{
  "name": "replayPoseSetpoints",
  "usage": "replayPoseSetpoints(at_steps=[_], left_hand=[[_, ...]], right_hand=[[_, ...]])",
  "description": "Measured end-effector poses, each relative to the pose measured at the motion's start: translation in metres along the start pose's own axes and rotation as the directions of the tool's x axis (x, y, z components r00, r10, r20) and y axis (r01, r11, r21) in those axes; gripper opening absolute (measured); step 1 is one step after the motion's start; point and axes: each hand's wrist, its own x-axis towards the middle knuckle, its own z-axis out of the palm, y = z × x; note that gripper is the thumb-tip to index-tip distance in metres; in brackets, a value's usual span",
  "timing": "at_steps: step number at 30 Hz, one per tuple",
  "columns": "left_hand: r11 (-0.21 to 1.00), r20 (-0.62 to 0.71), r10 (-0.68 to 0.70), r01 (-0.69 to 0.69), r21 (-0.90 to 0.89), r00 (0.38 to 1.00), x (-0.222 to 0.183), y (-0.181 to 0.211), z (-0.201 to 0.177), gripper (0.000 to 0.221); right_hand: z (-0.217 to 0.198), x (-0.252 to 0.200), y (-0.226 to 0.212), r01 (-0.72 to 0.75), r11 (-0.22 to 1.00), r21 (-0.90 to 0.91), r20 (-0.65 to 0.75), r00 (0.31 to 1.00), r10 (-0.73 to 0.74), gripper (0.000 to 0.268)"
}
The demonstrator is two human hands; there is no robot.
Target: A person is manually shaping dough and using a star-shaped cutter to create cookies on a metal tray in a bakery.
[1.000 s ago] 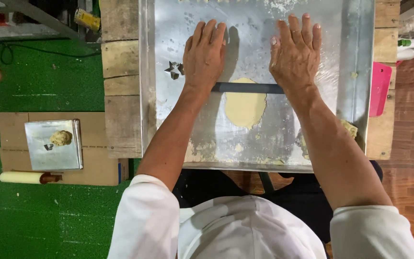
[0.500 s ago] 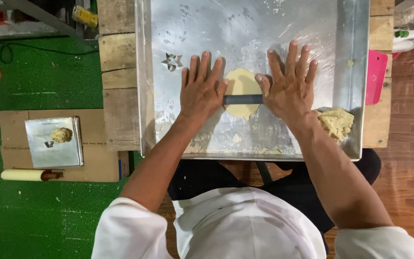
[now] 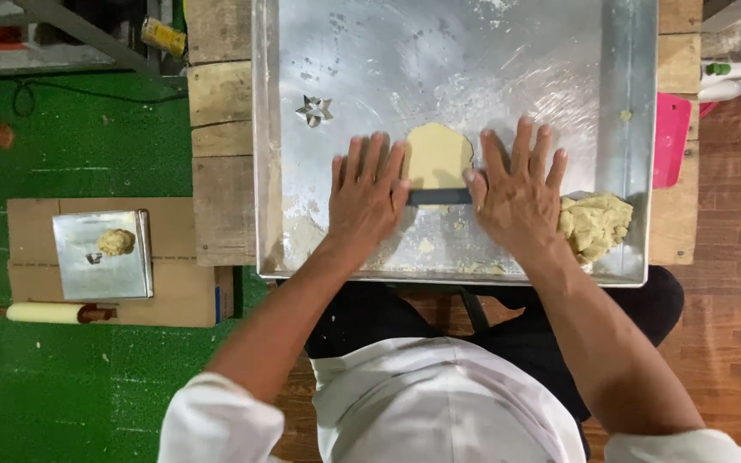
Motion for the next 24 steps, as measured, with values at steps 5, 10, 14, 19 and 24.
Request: replayPoseSetpoints(at_steps=[5,10,14,19,24], left_hand=[[0.998,-0.182,-0.023,0.033,0.054,0.983,0.065,-0.015,0.013,0.053],[0.998,-0.112,-0.068,0.067,-0.019,0.991,0.108,-0.018,-0.005,0.049],[0.996,-0.074,-0.087,0.085,-0.028,0.993,0.111,-0.023,0.001,0.050],[0.973,0.295,-0.187,0.218,-0.077,0.937,0.082,-0.010,-0.013,0.064],[0.987,0.223,-0.129,0.147,-0.063,0.966,0.052,-0.004,-0.006,0.062]], right_hand=[[0.022,0.063,0.020,0.075,0.997,0.033,-0.227,0.972,-0.066,0.055],[0.028,0.103,0.029,0.188,0.981,-0.042,-0.420,0.888,-0.188,0.039],[0.035,0.109,0.034,0.143,0.990,-0.019,-0.325,0.935,-0.142,0.052],[0.014,0.079,0.018,0.035,0.999,0.015,-0.035,0.999,-0.034,0.069],[0.043,0.054,0.030,0.105,0.995,0.004,-0.160,0.982,-0.103,0.077]])
